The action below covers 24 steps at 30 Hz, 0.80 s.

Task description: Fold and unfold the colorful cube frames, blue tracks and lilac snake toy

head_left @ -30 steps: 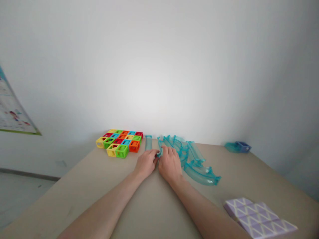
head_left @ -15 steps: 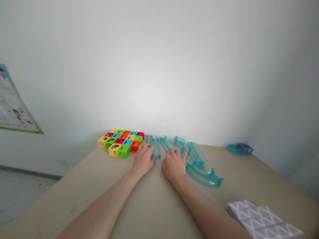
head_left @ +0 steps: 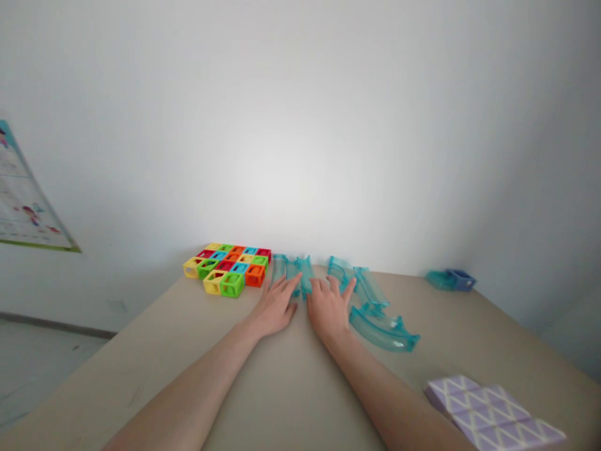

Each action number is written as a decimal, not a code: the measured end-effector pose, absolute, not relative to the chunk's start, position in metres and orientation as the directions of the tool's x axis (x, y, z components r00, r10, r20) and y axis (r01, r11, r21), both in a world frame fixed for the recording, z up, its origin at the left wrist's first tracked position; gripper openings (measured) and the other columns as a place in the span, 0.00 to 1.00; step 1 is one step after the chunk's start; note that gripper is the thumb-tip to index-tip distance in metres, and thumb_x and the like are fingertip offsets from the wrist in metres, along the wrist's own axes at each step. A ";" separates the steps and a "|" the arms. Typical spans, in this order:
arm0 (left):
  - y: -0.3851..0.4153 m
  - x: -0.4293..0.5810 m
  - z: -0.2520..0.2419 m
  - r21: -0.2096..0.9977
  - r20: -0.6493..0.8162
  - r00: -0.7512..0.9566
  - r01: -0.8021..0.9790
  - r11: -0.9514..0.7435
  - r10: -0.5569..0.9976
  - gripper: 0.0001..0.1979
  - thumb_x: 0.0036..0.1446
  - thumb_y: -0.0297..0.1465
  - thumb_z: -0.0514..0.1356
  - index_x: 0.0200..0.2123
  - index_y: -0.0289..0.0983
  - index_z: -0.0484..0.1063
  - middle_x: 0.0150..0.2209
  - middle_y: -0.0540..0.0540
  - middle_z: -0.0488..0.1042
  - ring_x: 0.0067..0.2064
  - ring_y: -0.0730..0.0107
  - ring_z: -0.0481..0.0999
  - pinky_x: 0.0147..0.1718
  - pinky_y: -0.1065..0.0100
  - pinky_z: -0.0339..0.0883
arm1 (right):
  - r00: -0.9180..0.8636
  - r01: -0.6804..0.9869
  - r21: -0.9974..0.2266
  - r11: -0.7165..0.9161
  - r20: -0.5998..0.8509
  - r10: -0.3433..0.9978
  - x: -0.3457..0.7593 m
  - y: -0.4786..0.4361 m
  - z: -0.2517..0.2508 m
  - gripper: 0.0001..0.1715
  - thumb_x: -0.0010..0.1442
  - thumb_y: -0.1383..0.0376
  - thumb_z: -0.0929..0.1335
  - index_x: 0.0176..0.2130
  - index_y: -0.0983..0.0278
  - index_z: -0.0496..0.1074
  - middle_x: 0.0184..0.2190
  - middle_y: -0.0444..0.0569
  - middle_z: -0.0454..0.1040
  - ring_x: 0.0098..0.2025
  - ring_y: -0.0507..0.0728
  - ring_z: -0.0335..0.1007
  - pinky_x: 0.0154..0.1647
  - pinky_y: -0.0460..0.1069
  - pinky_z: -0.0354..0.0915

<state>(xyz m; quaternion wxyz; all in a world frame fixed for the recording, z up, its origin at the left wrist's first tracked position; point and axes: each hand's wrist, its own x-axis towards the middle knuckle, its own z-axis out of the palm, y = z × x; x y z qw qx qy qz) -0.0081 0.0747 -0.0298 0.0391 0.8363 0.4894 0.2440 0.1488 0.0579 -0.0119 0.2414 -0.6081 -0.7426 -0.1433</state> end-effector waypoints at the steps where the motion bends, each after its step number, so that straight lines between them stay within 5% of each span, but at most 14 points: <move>1: 0.075 -0.008 -0.031 0.316 0.362 0.407 0.793 -0.521 0.839 0.37 0.58 0.27 0.54 0.68 0.42 0.43 0.65 0.40 0.59 0.66 0.49 0.55 0.61 0.40 0.45 | -0.175 0.965 -0.074 0.253 0.536 0.826 0.149 0.058 -0.012 0.20 0.63 0.70 0.59 0.51 0.65 0.70 0.45 0.56 0.77 0.59 0.66 0.58 0.61 0.73 0.20; 6: 0.076 -0.009 -0.031 0.333 0.402 0.403 0.772 -0.541 0.822 0.37 0.57 0.26 0.55 0.68 0.43 0.45 0.63 0.39 0.62 0.65 0.49 0.57 0.60 0.40 0.48 | -0.271 0.935 -0.056 0.349 0.520 0.810 0.148 0.056 -0.008 0.28 0.62 0.76 0.55 0.59 0.66 0.63 0.50 0.57 0.75 0.63 0.63 0.54 0.61 0.74 0.20; 12: 0.081 -0.012 -0.027 0.243 0.613 0.256 0.839 -0.487 0.747 0.17 0.58 0.32 0.59 0.51 0.45 0.72 0.49 0.43 0.73 0.59 0.53 0.62 0.58 0.49 0.56 | -0.337 0.910 -0.044 0.413 0.505 0.795 0.147 0.056 -0.008 0.27 0.62 0.76 0.54 0.57 0.66 0.63 0.51 0.58 0.74 0.65 0.62 0.50 0.61 0.74 0.19; 16: 0.082 -0.012 -0.021 0.257 0.616 0.249 0.833 -0.490 0.747 0.05 0.57 0.31 0.61 0.36 0.40 0.77 0.45 0.43 0.73 0.51 0.58 0.69 0.51 0.56 0.64 | -0.355 0.906 -0.021 0.423 0.506 0.786 0.145 0.057 -0.011 0.23 0.62 0.74 0.57 0.55 0.68 0.65 0.48 0.57 0.76 0.61 0.62 0.57 0.60 0.74 0.17; 19: 0.081 -0.010 -0.018 0.278 0.599 0.260 0.819 -0.502 0.757 0.06 0.59 0.30 0.59 0.31 0.37 0.75 0.39 0.43 0.74 0.47 0.61 0.71 0.47 0.60 0.66 | -0.329 0.923 -0.015 0.384 0.485 0.810 0.144 0.058 -0.013 0.20 0.63 0.73 0.58 0.52 0.67 0.68 0.43 0.56 0.78 0.56 0.62 0.63 0.60 0.74 0.17; 24: 0.078 -0.008 -0.017 0.214 0.561 0.270 0.866 -0.452 0.783 0.09 0.60 0.30 0.58 0.43 0.38 0.73 0.38 0.43 0.74 0.45 0.60 0.71 0.46 0.59 0.66 | -0.318 0.929 -0.012 0.369 0.481 0.817 0.146 0.057 -0.012 0.21 0.64 0.70 0.59 0.55 0.59 0.67 0.48 0.52 0.76 0.54 0.61 0.65 0.59 0.75 0.17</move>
